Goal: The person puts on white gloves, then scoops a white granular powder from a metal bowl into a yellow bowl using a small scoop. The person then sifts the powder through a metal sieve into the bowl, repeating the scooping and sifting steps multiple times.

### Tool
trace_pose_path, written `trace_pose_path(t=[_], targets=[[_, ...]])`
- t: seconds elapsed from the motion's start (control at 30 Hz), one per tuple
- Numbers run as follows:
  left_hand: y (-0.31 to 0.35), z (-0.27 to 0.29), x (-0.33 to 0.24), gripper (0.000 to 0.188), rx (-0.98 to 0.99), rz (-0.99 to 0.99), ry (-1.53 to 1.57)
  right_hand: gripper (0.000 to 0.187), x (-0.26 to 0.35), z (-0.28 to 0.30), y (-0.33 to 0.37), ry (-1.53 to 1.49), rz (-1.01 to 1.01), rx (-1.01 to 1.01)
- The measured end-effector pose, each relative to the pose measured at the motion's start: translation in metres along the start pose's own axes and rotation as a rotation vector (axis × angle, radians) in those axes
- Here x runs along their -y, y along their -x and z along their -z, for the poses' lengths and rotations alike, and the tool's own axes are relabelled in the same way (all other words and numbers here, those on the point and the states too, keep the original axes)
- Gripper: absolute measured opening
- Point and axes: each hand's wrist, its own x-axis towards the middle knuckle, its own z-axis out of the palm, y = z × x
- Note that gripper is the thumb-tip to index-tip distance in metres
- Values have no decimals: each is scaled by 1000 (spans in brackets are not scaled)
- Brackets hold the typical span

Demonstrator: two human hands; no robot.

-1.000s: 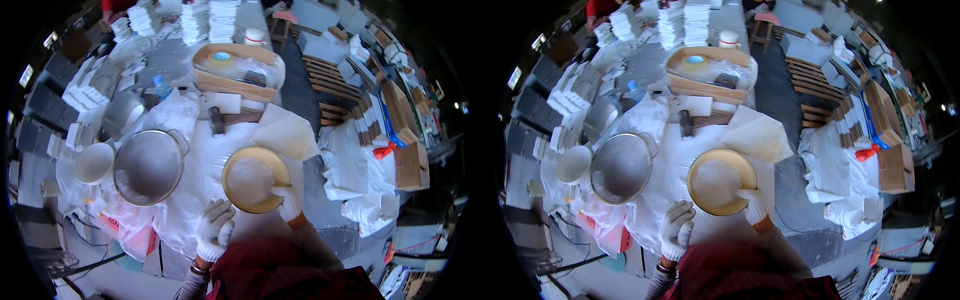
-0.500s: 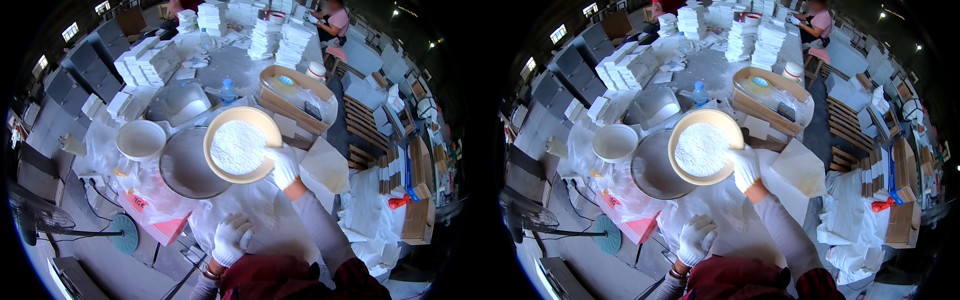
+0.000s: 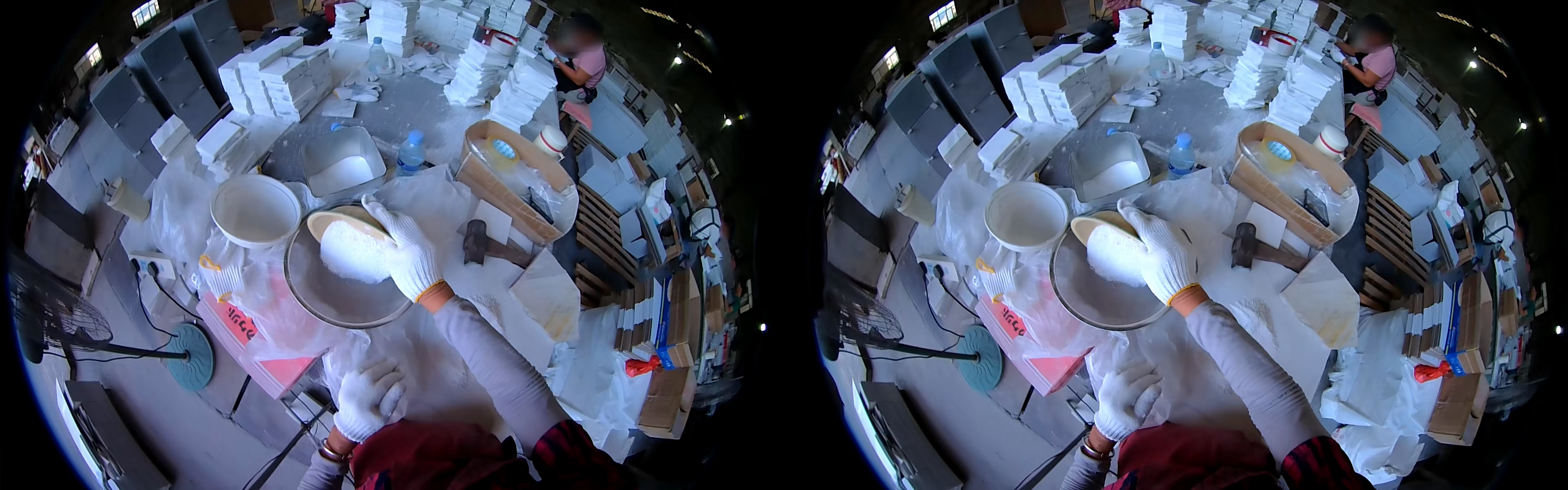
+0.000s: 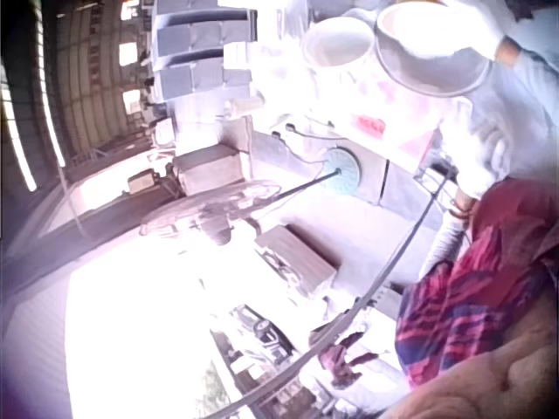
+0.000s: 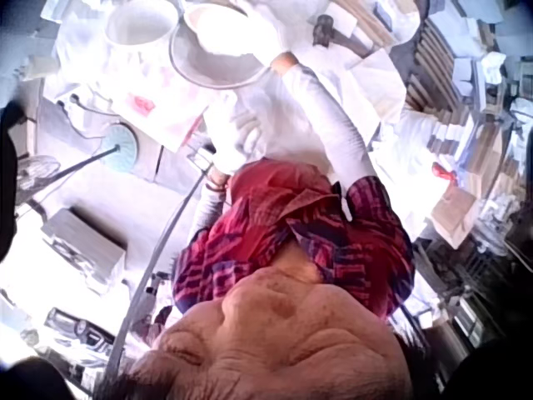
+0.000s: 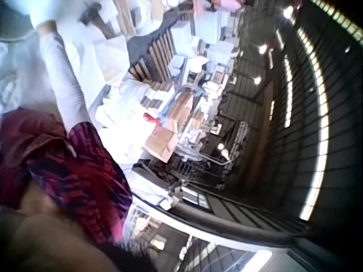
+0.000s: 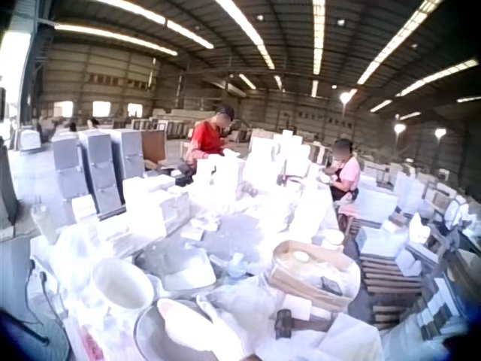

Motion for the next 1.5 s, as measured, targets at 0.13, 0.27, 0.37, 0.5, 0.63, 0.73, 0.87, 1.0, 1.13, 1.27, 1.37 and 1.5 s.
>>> trace_pose_path(t=[0.13,0.27,0.37,0.5,0.63,0.73,0.87,1.0,1.13,1.27,1.37,1.5], targets=[[-11,-3,0,16,51,-44,-4,54,1,3,-3,32,167,-10],[-13,-16,3,15,58,-62,31,54,14,22,-11,58,242,46],[-15,-21,-1,15,45,-46,62,51,16,26,-14,24,225,80],[-11,-31,-5,17,38,-22,21,48,10,37,-9,77,164,31],[-14,-17,-22,17,51,14,16,38,2,72,19,156,-148,-276],[-8,-18,-20,22,3,53,46,29,-41,114,55,-182,-445,-647],[-13,-26,-21,27,-21,50,74,40,-77,182,139,-944,-498,-860],[-61,-41,-30,34,99,-41,109,46,-85,216,249,-1102,-717,-991],[-126,-92,-13,40,192,-282,48,47,-60,216,325,-1039,-801,-1175],[-185,-153,11,41,430,-395,33,47,-31,215,374,-1024,-934,-1330],[-201,-205,36,41,475,-461,4,46,-17,211,407,-987,-935,-1391],[-183,-201,17,46,600,-640,-90,43,0,203,443,-1017,-975,-1480]])
